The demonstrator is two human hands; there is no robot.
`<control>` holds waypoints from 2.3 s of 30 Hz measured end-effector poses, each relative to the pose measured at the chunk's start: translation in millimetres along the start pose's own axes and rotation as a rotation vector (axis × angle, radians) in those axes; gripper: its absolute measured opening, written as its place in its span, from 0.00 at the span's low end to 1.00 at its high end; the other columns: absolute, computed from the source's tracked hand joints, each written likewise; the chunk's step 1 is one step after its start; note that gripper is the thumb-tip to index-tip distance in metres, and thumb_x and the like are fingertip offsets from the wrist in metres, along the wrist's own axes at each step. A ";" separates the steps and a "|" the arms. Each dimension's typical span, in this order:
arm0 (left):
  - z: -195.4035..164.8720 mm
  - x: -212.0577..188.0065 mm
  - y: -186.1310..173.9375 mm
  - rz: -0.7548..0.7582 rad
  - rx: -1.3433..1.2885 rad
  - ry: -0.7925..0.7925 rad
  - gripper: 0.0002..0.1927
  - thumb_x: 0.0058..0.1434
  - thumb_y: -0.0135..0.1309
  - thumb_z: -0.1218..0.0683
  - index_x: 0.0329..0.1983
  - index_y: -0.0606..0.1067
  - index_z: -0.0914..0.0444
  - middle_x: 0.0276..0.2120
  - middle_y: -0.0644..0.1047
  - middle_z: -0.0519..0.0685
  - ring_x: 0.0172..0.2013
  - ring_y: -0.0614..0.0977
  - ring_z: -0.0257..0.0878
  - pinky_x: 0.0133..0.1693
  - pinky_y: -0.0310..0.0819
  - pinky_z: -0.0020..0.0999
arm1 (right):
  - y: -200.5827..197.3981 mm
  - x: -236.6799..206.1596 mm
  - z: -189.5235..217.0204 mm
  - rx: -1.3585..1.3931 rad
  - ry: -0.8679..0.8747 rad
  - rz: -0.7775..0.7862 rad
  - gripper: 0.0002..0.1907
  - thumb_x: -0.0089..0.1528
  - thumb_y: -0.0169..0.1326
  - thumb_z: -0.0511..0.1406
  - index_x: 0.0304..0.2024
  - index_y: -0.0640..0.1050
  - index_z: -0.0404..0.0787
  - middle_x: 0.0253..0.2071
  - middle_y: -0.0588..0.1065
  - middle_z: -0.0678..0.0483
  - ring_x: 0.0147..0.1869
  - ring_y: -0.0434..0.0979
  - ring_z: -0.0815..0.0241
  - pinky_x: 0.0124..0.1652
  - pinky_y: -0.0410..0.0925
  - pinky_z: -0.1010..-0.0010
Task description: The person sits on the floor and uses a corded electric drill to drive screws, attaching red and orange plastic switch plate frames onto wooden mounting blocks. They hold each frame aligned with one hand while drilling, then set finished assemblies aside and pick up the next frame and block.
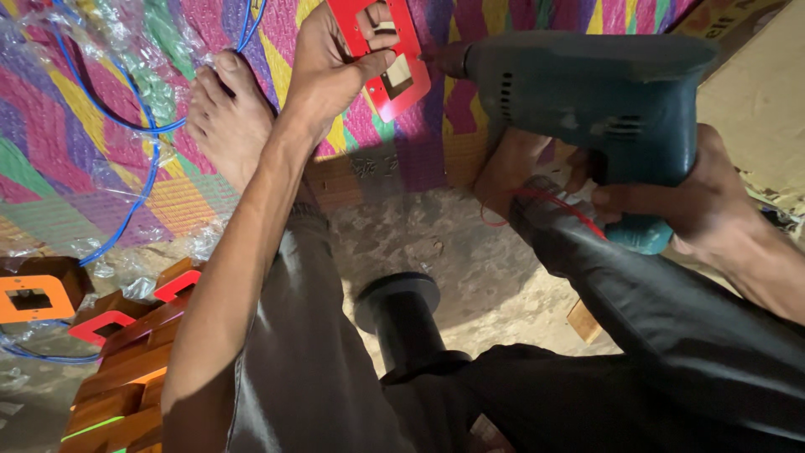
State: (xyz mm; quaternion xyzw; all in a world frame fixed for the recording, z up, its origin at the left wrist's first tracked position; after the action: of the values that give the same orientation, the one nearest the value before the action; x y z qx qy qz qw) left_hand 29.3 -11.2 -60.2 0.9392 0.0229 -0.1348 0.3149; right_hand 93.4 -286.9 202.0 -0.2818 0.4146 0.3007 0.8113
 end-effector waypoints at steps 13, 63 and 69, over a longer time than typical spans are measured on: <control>-2.2 -1.3 0.6 -0.056 -0.030 -0.082 0.19 0.61 0.53 0.78 0.41 0.66 0.64 0.55 0.76 0.51 0.57 0.82 0.44 0.62 0.81 0.39 | -12.1 13.2 -14.7 0.104 0.230 -0.075 0.21 0.44 0.57 0.18 0.41 0.75 0.30 0.32 0.76 0.42 0.32 0.78 0.49 0.33 0.73 0.56; -13.3 5.8 2.3 -0.014 0.185 -0.290 0.16 0.63 0.44 0.75 0.49 0.67 0.65 0.60 0.74 0.54 0.67 0.73 0.44 0.67 0.69 0.38 | -32.0 9.9 7.8 -0.012 0.170 -0.094 0.26 0.43 0.59 0.22 0.47 0.79 0.24 0.41 0.81 0.37 0.38 0.85 0.47 0.41 0.79 0.59; -18.9 4.5 18.4 -0.075 0.036 -0.282 0.22 0.63 0.42 0.72 0.57 0.63 0.60 0.59 0.73 0.53 0.59 0.79 0.42 0.57 0.81 0.36 | -33.0 11.2 4.0 0.081 0.132 -0.060 0.28 0.42 0.60 0.23 0.48 0.79 0.25 0.40 0.80 0.37 0.38 0.84 0.44 0.41 0.78 0.55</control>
State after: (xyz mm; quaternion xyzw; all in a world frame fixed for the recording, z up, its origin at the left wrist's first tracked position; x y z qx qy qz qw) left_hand 40.4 -14.9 -36.2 0.9149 0.0112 -0.2773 0.2930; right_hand 124.5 -303.0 201.5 -0.2801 0.4703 0.2400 0.8017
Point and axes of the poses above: each hand's wrist, its own x-axis towards the middle knuckle, its own y-axis out of the palm, z = x × y, the point moved 4 cm from there along x, towards the middle knuckle
